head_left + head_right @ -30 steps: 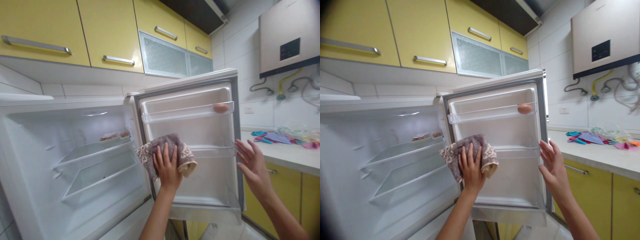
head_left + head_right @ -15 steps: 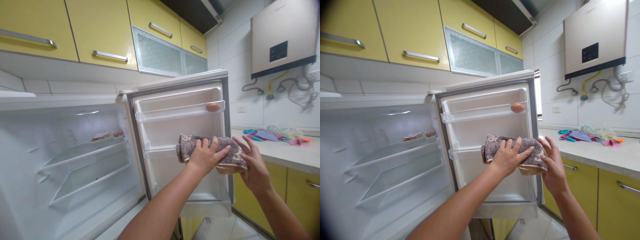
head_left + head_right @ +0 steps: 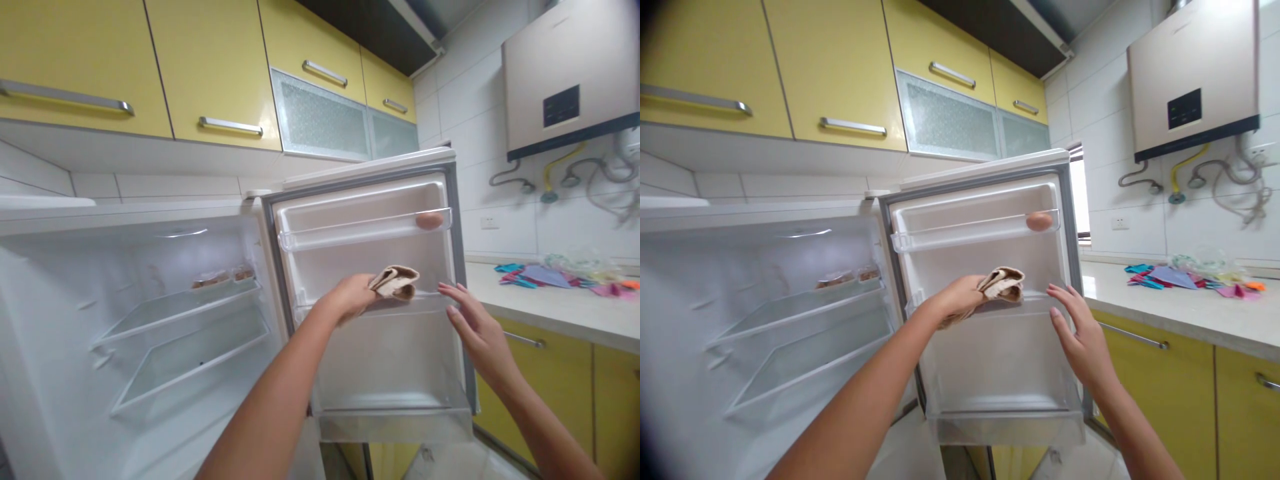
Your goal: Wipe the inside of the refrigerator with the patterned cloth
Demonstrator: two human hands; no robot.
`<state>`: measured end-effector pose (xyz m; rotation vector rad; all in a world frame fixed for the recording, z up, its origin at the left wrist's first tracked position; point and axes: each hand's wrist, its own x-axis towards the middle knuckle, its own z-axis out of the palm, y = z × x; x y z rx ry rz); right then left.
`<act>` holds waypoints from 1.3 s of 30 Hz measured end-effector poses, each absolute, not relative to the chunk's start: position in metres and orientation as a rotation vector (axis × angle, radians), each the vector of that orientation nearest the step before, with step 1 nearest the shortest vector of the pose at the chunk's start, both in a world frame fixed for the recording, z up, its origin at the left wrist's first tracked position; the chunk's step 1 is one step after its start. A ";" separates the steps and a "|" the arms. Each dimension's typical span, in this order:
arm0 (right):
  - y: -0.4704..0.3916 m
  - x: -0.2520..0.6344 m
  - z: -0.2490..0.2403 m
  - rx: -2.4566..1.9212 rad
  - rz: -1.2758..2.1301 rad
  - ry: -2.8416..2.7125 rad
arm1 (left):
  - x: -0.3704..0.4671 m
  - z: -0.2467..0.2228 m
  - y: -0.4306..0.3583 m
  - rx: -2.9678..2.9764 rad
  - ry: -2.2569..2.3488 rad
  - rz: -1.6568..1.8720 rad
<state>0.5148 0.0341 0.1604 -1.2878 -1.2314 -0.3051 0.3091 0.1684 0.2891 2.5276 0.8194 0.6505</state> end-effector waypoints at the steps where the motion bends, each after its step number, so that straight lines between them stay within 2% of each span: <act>1: 0.037 0.513 0.160 -1.311 -0.330 -1.242 | 0.298 0.292 0.177 2.592 0.895 0.553; 3: 0.042 0.512 0.158 -1.342 -0.429 -1.248 | 0.276 0.298 0.192 2.679 1.035 0.435; 8: 0.052 0.512 0.162 -1.363 -0.717 -1.276 | 0.248 0.304 0.212 2.717 1.276 0.452; 14: 0.049 0.504 0.165 -1.387 -0.811 -1.326 | 0.251 0.303 0.211 2.812 1.301 0.468; 25: 0.048 0.501 0.161 -1.366 -0.850 -1.330 | 0.230 0.305 0.191 3.076 1.653 1.051; 30: 0.048 0.497 0.162 -1.370 -0.897 -1.300 | 0.217 0.301 0.187 3.214 1.879 1.111; 34: 0.045 0.493 0.163 -1.375 -0.910 -1.290 | 0.236 0.301 0.187 2.848 1.838 1.191; 39: 0.043 0.490 0.163 -1.371 -0.906 -1.295 | 0.268 0.303 0.200 2.080 1.423 1.203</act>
